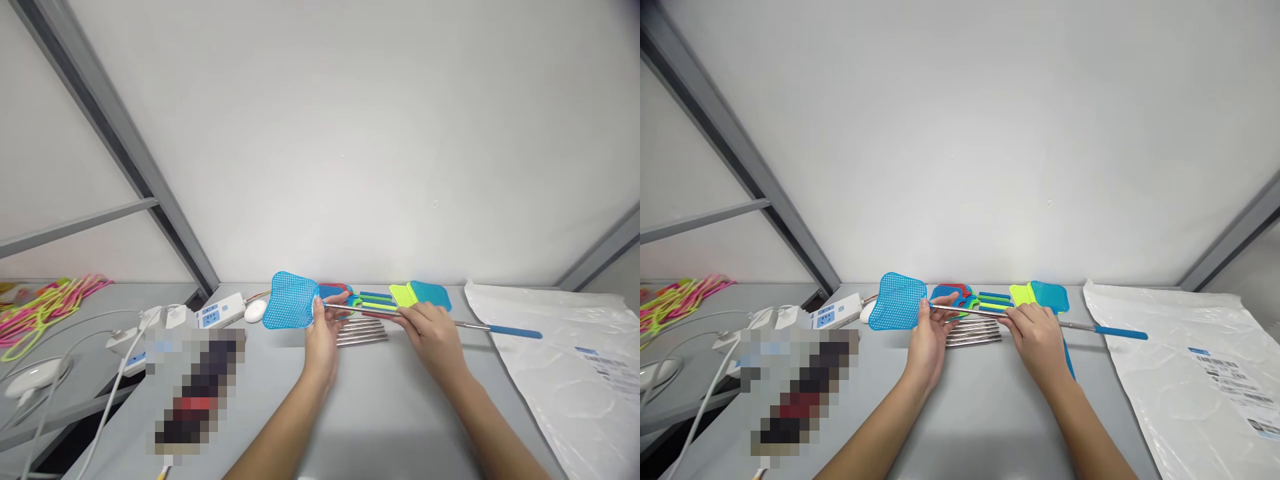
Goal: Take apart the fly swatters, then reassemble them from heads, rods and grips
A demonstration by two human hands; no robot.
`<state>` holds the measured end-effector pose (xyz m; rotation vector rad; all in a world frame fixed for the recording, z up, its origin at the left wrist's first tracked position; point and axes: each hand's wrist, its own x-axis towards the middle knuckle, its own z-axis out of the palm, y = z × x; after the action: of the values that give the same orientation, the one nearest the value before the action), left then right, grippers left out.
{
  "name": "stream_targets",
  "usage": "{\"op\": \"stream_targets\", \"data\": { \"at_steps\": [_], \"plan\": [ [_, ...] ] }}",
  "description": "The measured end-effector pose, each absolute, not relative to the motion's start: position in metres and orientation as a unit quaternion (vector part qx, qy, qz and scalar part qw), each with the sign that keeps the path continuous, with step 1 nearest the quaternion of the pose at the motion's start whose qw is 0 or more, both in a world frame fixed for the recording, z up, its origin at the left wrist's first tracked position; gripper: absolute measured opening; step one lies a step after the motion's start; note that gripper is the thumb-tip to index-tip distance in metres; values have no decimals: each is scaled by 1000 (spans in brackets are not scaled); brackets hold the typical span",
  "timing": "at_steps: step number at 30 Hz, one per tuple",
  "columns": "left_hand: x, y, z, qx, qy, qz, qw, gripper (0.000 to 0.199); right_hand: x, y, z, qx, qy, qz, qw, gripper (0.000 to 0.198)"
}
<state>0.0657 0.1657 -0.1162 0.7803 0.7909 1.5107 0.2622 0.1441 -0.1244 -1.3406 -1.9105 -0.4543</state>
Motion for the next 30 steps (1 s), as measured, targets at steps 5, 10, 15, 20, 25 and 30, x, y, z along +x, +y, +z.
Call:
{"op": "stream_targets", "data": {
  "at_steps": [5,10,15,20,25,30],
  "plan": [
    [51,175,-106,319,346,686,555,41,273,147,-125,-511,-764,-160,361,24],
    [22,194,-99,273,341,751,495,36,293,148,-122,-536,-752,-154,350,23],
    [-7,208,-97,212,358,778,471,32,305,149,-123,-551,-741,-165,347,22],
    [-8,209,-100,190,359,784,469,31,301,151,-126,-536,-749,-179,345,22],
    [16,199,-108,191,348,786,473,34,298,149,-119,-558,-711,-210,372,18],
    [66,164,-116,265,355,702,557,37,265,143,-118,-515,-763,-181,345,20]
  ]
}}
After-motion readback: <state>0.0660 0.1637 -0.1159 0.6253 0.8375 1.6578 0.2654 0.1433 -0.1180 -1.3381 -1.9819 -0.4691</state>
